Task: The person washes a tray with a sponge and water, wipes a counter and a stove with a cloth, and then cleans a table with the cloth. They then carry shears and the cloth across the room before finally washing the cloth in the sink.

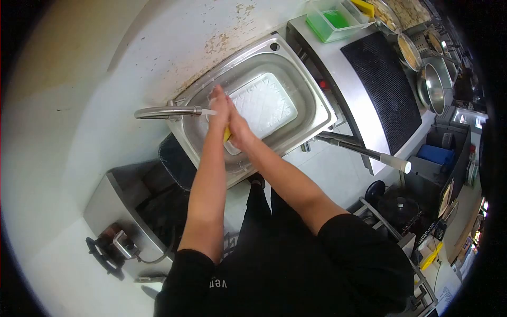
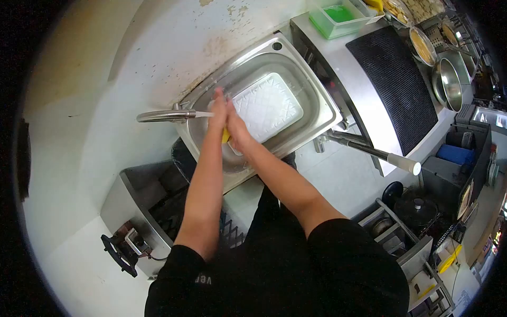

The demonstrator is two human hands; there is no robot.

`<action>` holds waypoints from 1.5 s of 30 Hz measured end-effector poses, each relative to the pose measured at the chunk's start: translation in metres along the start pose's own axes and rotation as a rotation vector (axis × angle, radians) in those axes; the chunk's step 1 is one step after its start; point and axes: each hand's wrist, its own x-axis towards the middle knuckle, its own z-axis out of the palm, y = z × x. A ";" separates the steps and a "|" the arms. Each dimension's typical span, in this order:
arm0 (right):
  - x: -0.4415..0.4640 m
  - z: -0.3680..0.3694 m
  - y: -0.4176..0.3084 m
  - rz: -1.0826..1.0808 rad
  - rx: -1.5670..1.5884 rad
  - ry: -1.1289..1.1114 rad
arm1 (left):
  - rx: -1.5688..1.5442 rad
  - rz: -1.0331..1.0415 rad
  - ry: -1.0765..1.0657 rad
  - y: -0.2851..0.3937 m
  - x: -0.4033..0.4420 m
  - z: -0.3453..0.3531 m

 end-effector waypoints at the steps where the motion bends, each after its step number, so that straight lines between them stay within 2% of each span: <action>1: 0.010 -0.006 -0.003 -0.016 0.079 -0.031 | 0.045 0.117 -0.021 0.012 -0.022 0.004; 2: 0.016 -0.011 -0.004 -0.016 0.083 -0.034 | 0.050 0.117 -0.018 0.009 -0.036 0.000; 4: 0.028 -0.017 -0.002 -0.070 0.097 0.138 | -0.105 0.089 -0.010 -0.001 -0.068 -0.009; 5: 0.038 -0.021 0.002 -0.066 0.103 0.135 | -0.182 0.074 -0.005 -0.005 -0.081 -0.013; 7: 0.048 -0.022 0.003 -0.098 -0.229 0.179 | -0.333 0.042 -0.005 -0.012 -0.095 -0.018; 8: 0.050 -0.022 0.006 -0.094 -0.224 0.181 | -0.328 0.038 -0.005 -0.019 -0.092 -0.022; 10: 0.046 -0.002 -0.006 0.099 -0.534 0.259 | -0.065 -0.057 0.119 -0.027 -0.081 -0.033; 11: 0.050 0.000 -0.007 0.098 -0.534 0.253 | -0.064 -0.056 0.125 -0.030 -0.077 -0.032; 13: 0.064 -0.004 -0.002 0.200 -0.361 0.286 | -0.389 0.014 0.039 -0.016 -0.077 -0.026; 14: 0.069 -0.007 0.001 0.201 -0.362 0.284 | -0.390 0.013 0.040 -0.017 -0.068 -0.024; 16: 0.074 -0.013 0.003 0.204 0.057 0.173 | -0.155 0.088 0.095 -0.038 -0.029 -0.011; 17: 0.067 -0.013 0.000 0.204 0.048 0.175 | -0.041 0.125 0.120 -0.051 -0.008 -0.003; 19: 0.041 -0.010 -0.012 0.118 0.188 0.037 | 0.181 0.201 0.166 -0.054 0.010 0.010; 20: 0.028 -0.008 -0.017 0.113 0.174 0.044 | 0.165 0.203 0.161 -0.048 0.012 0.008; 22: 0.005 -0.013 -0.024 0.016 0.227 -0.022 | 0.519 -0.051 -0.088 0.004 -0.004 -0.007; 23: 0.000 -0.021 -0.025 0.011 0.214 -0.008 | 0.506 -0.049 -0.103 0.020 -0.010 -0.001; 25: -0.010 -0.024 -0.027 0.177 0.501 -0.078 | 0.797 0.226 0.028 0.037 -0.015 0.003; 26: -0.013 -0.025 -0.029 0.182 0.561 -0.081 | 0.627 0.423 0.061 0.020 0.003 0.010; 27: -0.013 -0.020 -0.032 0.187 0.561 -0.086 | 0.629 0.420 0.068 0.020 0.000 0.009; 29: -0.008 -0.013 -0.035 0.050 0.695 -0.027 | 0.345 0.540 -0.034 0.019 -0.016 0.016; 30: 0.007 -0.029 -0.023 0.085 0.689 -0.154 | 0.329 0.478 -0.049 0.037 -0.043 0.013; 31: 0.021 -0.037 -0.012 0.076 0.689 -0.148 | 0.328 0.482 -0.059 0.020 -0.057 0.016; 33: 0.042 -0.039 0.002 0.114 0.396 0.078 | 0.403 0.793 0.230 -0.029 -0.073 0.028; 34: 0.038 -0.029 -0.009 0.173 0.380 0.154 | 0.401 0.797 0.225 -0.042 -0.079 0.022; 35: 0.037 -0.029 -0.008 0.173 0.382 0.155 | 0.198 0.629 0.106 -0.056 -0.086 0.009; 37: 0.039 -0.026 -0.001 0.113 0.112 0.060 | -0.197 0.278 -0.106 -0.078 -0.097 -0.026; 38: 0.042 -0.025 0.001 0.139 0.080 -0.003 | -0.393 0.102 -0.205 -0.084 -0.099 -0.039; 39: 0.042 -0.024 0.004 0.144 0.080 -0.016 | -0.391 0.106 -0.191 -0.079 -0.101 -0.044; 41: 0.044 -0.016 0.006 0.130 -0.054 -0.031 | -0.636 -0.001 0.114 -0.058 -0.100 -0.042; 42: 0.042 -0.006 0.010 0.032 -0.043 0.145 | -0.730 -0.034 0.158 -0.053 -0.093 -0.038; 43: 0.041 -0.003 0.009 0.026 -0.046 0.132 | -0.733 -0.021 0.163 -0.043 -0.088 -0.035; 45: 0.040 -0.001 0.006 0.097 -0.120 0.308 | -0.948 -0.193 0.064 -0.026 -0.077 -0.033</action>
